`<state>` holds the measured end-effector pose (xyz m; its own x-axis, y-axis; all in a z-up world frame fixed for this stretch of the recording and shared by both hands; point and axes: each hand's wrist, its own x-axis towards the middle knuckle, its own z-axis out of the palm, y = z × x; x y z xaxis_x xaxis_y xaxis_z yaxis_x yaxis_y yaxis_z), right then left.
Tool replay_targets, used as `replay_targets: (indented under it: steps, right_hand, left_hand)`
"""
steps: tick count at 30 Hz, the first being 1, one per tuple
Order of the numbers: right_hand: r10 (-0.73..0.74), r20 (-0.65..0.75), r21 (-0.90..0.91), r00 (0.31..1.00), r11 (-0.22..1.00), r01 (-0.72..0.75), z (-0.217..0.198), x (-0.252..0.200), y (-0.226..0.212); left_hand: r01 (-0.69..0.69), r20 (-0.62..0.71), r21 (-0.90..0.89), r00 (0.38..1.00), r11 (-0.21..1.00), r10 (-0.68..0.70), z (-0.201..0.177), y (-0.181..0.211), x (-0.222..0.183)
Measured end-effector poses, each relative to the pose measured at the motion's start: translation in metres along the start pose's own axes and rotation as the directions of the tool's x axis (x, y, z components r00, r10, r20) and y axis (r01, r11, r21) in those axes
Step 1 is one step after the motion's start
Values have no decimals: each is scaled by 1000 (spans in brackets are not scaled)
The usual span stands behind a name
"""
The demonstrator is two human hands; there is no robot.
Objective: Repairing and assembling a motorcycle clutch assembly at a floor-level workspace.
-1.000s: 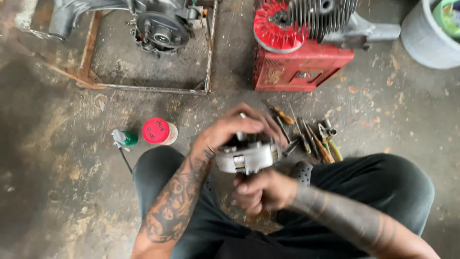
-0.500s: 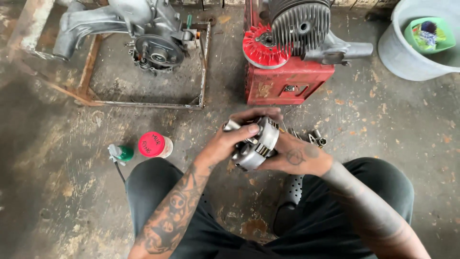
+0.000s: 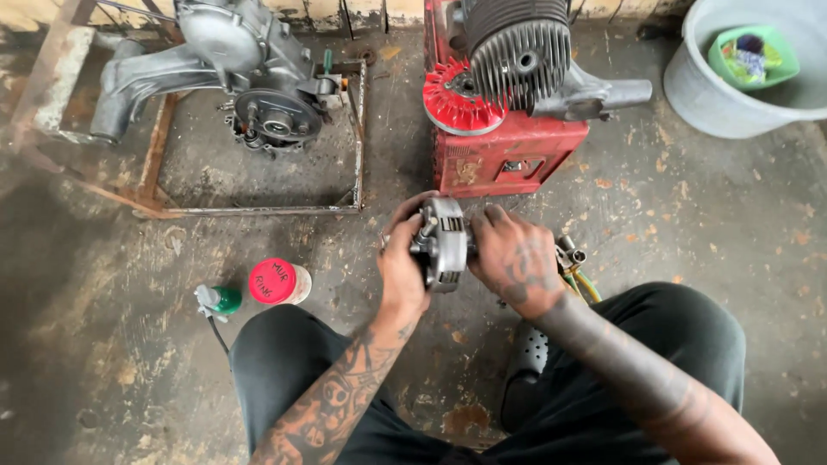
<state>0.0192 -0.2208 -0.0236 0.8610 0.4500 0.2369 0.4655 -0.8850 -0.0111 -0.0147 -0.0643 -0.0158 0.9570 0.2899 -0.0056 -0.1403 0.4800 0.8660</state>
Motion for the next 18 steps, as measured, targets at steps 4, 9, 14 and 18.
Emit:
replay_targets:
  steps: [4,9,14,18]
  right_hand:
    - [-8,-134,-12,991,1000,6,3,7,0]
    - [-135,-221,43,966,988,148,-13,10,-11]
    - [-142,-206,239,968,952,191,-8,3,-13]
    - [-48,-93,411,995,908,82,11,-9,-6]
  left_hand:
    - [-164,16,53,986,985,163,0,2,-4]
    - [-341,160,117,934,933,321,-1,20,-3]
    - [-361,266,125,909,924,320,-13,24,1]
    - [-415,482,219,833,883,272,-18,43,6]
